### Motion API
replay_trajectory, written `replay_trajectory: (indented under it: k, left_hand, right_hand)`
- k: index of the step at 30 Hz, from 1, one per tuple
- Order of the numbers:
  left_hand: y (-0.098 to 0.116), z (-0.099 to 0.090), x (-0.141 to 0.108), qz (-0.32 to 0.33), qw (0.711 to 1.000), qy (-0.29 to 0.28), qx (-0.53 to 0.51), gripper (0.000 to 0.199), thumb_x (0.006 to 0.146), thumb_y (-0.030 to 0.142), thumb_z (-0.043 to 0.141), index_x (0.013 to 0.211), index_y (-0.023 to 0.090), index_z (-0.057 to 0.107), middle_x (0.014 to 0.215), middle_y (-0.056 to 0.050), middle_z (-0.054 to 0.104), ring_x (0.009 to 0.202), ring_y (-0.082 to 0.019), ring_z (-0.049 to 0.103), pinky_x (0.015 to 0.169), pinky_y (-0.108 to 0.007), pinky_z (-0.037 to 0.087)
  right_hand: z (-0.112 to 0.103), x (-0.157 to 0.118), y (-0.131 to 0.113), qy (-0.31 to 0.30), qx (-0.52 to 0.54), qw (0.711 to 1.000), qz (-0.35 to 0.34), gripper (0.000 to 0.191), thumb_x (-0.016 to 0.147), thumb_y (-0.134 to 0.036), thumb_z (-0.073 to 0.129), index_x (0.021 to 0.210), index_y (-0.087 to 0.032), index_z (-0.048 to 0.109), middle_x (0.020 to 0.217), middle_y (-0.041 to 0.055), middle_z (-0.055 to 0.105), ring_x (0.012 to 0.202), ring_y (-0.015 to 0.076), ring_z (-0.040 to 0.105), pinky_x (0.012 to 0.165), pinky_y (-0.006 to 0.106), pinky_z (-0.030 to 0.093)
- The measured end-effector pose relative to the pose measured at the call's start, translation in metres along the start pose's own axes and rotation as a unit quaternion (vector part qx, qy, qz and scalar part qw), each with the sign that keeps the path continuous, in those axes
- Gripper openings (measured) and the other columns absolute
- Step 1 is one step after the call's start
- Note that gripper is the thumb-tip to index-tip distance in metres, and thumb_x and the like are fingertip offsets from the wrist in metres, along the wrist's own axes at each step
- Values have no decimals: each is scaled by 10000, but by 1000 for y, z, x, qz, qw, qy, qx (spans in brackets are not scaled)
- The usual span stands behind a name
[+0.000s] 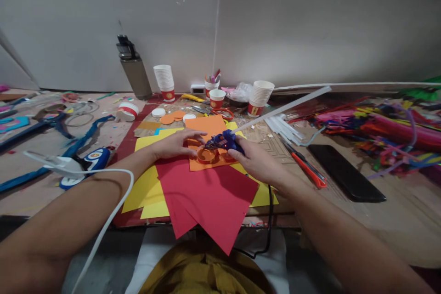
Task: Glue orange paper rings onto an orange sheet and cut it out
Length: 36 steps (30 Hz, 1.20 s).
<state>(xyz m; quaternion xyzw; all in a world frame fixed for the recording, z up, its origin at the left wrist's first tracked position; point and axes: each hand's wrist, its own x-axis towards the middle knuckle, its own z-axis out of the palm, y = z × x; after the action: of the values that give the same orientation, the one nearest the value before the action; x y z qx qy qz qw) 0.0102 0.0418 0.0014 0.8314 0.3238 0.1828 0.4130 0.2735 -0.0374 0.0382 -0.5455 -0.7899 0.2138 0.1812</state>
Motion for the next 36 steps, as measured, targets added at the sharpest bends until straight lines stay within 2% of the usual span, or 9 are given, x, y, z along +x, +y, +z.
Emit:
replay_trajectory:
  k: [6, 12, 19, 24, 28, 31, 36]
  left_hand:
    - [-1, -5, 2, 33, 998, -5, 48, 714, 768, 325, 718, 1415, 226, 435, 1274, -107, 621, 1236, -248, 544, 1102, -432, 347]
    - [-1, -2, 8, 51, 997, -36, 40, 821, 740, 305, 744, 1464, 280, 359, 1440, -122, 461, 1288, -260, 508, 1106, -434, 349]
    - [0, 2, 10, 45, 997, -37, 51, 829, 740, 312, 743, 1470, 286, 352, 1376, -96, 543, 1282, -263, 502, 1117, -451, 327]
    - [-2, 3, 10, 53, 997, -34, 37, 803, 753, 320, 734, 1462, 285, 359, 1383, -90, 537, 1269, -248, 517, 1106, -435, 346]
    - [-4, 5, 10, 52, 998, -32, 19, 810, 747, 336, 740, 1459, 261, 362, 1376, -110, 540, 1277, -251, 516, 1090, -425, 374]
    - [-4, 6, 10, 50, 998, -27, -4, 829, 725, 295, 749, 1458, 265, 366, 1372, -115, 540, 1271, -258, 524, 1070, -425, 399]
    - [-3, 7, 10, 42, 998, -31, -38, 846, 709, 247, 742, 1460, 275, 354, 1351, -106, 559, 1291, -262, 505, 1047, -435, 428]
  right_hand:
    - [-3, 1, 3, -6, -5, 1000, 3, 313, 949, -326, 473, 1201, -161, 557, 1167, 138, 675, 1033, 265, 635, 842, 361, 472]
    - [-7, 2, 6, -13, 4, 1000, 7, 333, 946, -360, 468, 1210, -175, 552, 1201, 130, 663, 1048, 273, 629, 867, 385, 475]
    - [-13, -1, 5, -15, -18, 1000, 8, 326, 951, -357, 463, 1216, -188, 550, 1185, 114, 672, 1041, 269, 630, 858, 363, 469]
    - [-15, -2, 2, -11, -40, 999, 1, 285, 949, -336, 470, 1176, -189, 559, 1143, 107, 689, 1005, 264, 640, 808, 340, 472]
    - [-12, -4, -1, -12, -63, 998, 0, 288, 956, -343, 455, 1175, -187, 561, 1168, 119, 675, 1025, 268, 631, 835, 351, 468]
    - [-7, -5, -2, -1, -71, 997, -18, 274, 957, -334, 457, 1162, -188, 563, 1179, 124, 667, 1042, 269, 625, 863, 361, 462]
    - [2, -4, -1, 19, -67, 997, -43, 234, 951, -327, 479, 1108, -183, 575, 1109, 127, 685, 991, 258, 638, 824, 344, 470]
